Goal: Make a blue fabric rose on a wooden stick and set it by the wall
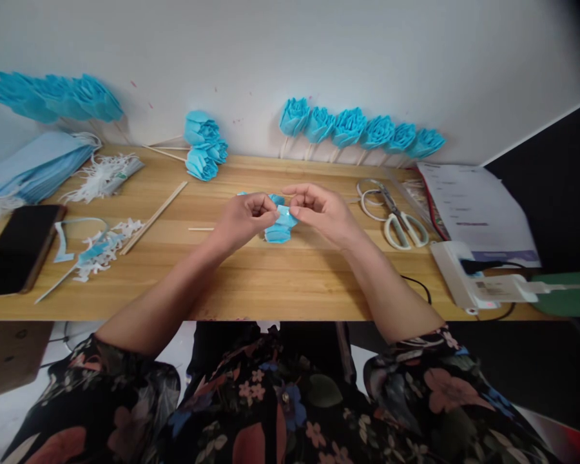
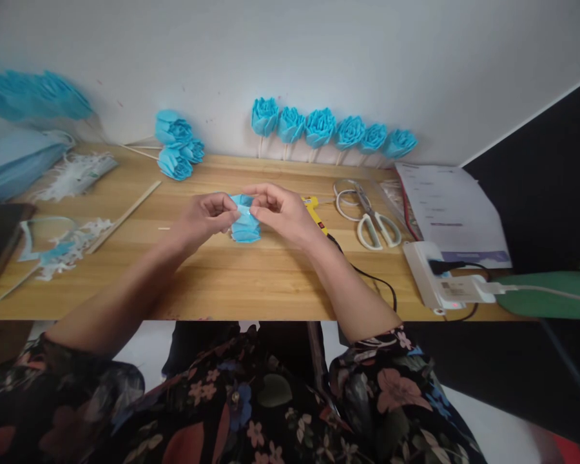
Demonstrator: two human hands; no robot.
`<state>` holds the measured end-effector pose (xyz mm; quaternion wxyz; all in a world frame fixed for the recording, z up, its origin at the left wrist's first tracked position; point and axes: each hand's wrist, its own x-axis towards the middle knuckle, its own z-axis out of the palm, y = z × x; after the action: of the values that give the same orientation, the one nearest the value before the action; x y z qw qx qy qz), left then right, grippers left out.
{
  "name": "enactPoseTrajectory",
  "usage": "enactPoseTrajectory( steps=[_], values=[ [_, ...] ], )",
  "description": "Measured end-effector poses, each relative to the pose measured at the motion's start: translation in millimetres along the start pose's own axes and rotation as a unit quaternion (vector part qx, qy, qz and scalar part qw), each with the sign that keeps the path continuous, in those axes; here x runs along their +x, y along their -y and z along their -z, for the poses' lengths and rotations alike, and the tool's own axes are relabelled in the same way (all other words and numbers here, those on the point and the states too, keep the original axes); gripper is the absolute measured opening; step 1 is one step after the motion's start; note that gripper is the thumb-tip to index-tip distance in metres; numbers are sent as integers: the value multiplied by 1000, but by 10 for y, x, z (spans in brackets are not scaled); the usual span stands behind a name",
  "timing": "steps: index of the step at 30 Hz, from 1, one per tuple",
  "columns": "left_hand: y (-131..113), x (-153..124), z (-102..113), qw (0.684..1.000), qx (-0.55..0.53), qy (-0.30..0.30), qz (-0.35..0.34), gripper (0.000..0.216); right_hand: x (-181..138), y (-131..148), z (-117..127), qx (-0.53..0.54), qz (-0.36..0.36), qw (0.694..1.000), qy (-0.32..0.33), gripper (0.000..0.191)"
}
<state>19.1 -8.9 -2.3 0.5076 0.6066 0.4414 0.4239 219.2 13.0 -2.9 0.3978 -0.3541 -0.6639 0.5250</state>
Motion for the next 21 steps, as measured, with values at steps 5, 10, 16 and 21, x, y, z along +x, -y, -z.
enactPoseTrajectory(
  steps=[5,10,16,21],
  values=[
    [-30,-18,-7,1000,-7,-2,3,14,-12,19,4,21,-25,999,-9,32],
    [-37,-25,-11,1000,-11,0,13,16,-17,44,10,5,-27,999,-39,32],
    [-36,-26,-13,1000,-8,5,11,14,-28,59,-35,-6,-6,1000,-3,35],
    [-25,-28,-18,1000,6,24,-8,14,-15,-3,-72,-9,13,1000,4,34]
  ],
)
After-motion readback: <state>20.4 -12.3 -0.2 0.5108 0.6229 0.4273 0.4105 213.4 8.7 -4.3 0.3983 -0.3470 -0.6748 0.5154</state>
